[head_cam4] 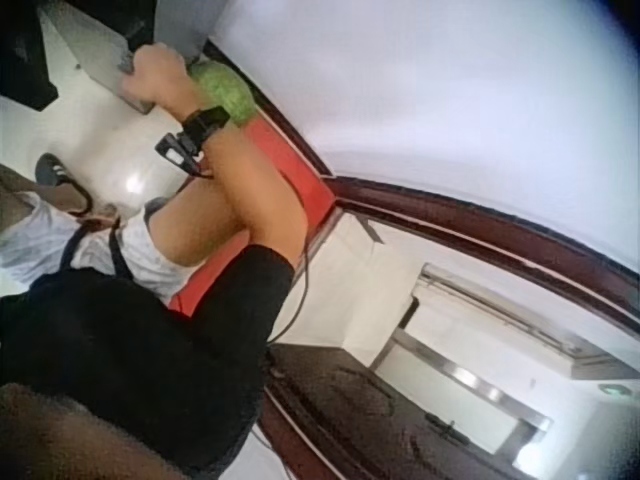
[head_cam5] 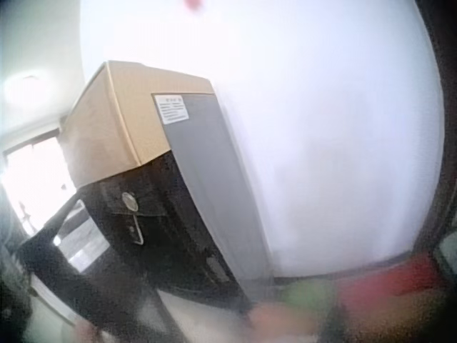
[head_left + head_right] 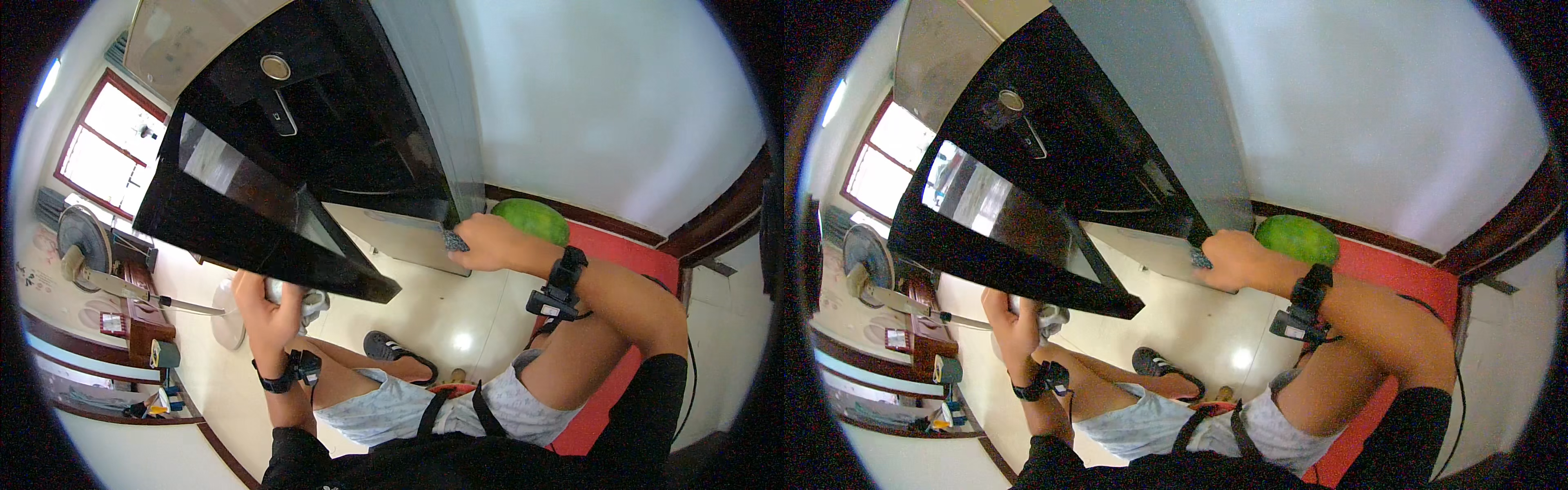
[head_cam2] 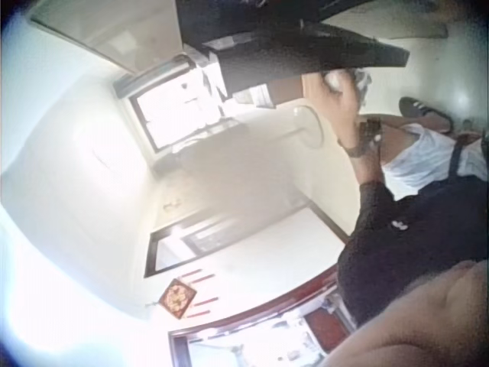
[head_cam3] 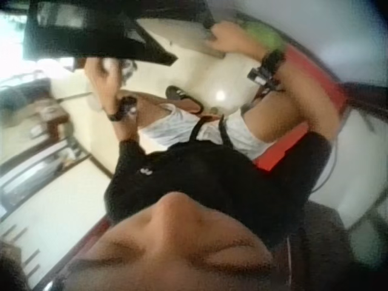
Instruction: The person wipes the exterior and interior glass door of a water dispenser with a white cloth, then uses a scouring pad to scrub the handle and surfaces.
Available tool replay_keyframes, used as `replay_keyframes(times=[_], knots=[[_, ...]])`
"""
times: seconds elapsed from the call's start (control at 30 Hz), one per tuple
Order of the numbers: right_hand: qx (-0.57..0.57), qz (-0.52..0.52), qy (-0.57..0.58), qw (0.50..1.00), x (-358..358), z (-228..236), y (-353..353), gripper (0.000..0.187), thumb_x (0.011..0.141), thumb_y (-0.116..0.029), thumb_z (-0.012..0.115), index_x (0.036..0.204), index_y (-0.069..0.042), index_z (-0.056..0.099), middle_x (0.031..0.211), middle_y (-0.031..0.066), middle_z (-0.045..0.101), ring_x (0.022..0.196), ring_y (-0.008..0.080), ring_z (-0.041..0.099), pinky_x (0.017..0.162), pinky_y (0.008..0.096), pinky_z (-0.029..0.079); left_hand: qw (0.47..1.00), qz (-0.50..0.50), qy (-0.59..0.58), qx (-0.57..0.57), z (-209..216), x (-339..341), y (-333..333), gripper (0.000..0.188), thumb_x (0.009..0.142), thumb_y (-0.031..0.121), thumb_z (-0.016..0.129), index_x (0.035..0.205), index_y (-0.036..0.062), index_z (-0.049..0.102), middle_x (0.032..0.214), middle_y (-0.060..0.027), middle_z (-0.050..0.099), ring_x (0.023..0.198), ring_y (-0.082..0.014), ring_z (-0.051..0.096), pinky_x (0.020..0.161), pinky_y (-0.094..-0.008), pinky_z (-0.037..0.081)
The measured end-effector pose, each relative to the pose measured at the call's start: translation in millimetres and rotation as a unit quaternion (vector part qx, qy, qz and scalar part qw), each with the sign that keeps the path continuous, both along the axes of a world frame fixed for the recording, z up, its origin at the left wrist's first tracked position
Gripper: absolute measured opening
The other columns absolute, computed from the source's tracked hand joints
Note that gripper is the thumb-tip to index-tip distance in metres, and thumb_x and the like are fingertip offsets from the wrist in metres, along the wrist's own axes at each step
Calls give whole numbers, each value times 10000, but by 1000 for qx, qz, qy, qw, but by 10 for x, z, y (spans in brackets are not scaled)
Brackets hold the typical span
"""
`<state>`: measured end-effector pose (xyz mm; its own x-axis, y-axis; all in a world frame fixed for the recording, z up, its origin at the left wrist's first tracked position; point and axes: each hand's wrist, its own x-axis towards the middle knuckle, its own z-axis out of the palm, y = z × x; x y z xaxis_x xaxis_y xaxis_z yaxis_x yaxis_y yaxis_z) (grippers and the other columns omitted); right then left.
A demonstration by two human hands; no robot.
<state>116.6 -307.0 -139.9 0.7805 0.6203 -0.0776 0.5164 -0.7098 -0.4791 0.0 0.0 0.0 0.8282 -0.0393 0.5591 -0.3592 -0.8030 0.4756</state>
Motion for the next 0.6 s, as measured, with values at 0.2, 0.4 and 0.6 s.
replay_keyframes(times=[0.2,0.4,0.6], knots=[[-28,19,-2,999,-18,27,-39,382,787,-358,628,747,18,682,756,262,657,742,439,655,699,514,539,997,7,-41,71,-105,-179,293,238,863,125,633,1060,-9,624,1041,-130,623,976,-275,591,905,-379,443],[-32,79,29,996,-146,-80,45,363,775,-344,643,793,15,696,778,260,667,760,447,661,716,514,544,996,9,-61,-68,-186,-284,478,299,921,162,622,1110,-69,621,1040,-106,664,935,-186,617,840,-321,489],[-61,109,43,991,-225,-70,117,334,792,-341,647,841,-14,686,797,235,674,788,433,658,729,522,527,982,87,-71,-154,-299,-406,847,279,846,83,639,1062,-93,638,1009,-147,670,909,-197,624,839,-325,488]])
